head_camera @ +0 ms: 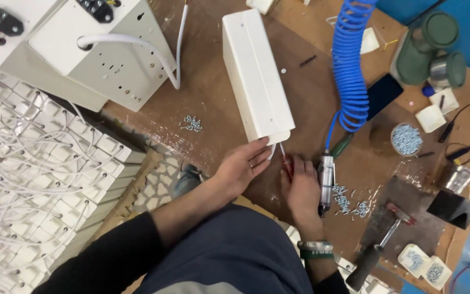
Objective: The person assembles white electrical enclosures by inserting and tightening screws with a manual screwdriver and a pneumatic screwdriver. They open and close the enclosure, compare two units, and repeatedly secure the casing with screws while handling wires and small parts on a cluttered workbench.
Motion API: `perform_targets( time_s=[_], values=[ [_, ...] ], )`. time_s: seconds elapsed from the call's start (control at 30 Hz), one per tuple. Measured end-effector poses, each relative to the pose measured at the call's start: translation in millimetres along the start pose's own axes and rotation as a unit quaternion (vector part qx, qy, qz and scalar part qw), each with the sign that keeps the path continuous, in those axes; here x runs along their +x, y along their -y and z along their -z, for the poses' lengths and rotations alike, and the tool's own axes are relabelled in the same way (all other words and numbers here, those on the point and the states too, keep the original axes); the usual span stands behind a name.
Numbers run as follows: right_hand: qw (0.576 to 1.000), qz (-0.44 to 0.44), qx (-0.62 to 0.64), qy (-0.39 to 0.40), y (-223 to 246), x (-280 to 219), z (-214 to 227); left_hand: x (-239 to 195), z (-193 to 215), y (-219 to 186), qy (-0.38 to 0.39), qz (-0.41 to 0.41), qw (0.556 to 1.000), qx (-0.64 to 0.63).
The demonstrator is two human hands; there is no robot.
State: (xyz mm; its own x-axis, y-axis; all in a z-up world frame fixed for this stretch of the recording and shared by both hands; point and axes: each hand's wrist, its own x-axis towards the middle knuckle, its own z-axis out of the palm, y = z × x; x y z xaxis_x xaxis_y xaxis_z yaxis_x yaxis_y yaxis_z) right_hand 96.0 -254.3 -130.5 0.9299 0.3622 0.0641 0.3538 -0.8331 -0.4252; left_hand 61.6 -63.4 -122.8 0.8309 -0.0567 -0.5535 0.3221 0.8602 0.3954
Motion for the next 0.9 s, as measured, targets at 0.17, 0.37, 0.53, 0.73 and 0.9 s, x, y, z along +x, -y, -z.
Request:
perform_targets(
  time_s=[0.17,0.37,0.53,0.73,0.9],
  values=[
    [0.994,-0.021,0.110,-0.005,-34.5,-11.8,-29.4,-0.1,-7.2,0.1,-0.083,-0.013,0.993,0.088],
    [0.931,-0.148,0.330,0.049,-31.1,-40.6,-1.7,7.8,-1.6,10.1,-0.097,-0.059,0.986,0.121],
    [0.925,-0.134,0.353,0.035,-19.0,-49.1,7.2,4.4,-21.2,10.3,-0.120,-0.039,0.987,0.099],
    [0.928,-0.135,0.347,0.030,-24.5,-53.7,5.0,9.2,-20.3,14.6,-0.121,-0.055,0.987,0.094],
    [0.892,-0.172,0.416,0.037,-23.1,-67.6,15.3,8.4,-16.2,17.5,-0.123,-0.082,0.983,0.106]
  ],
)
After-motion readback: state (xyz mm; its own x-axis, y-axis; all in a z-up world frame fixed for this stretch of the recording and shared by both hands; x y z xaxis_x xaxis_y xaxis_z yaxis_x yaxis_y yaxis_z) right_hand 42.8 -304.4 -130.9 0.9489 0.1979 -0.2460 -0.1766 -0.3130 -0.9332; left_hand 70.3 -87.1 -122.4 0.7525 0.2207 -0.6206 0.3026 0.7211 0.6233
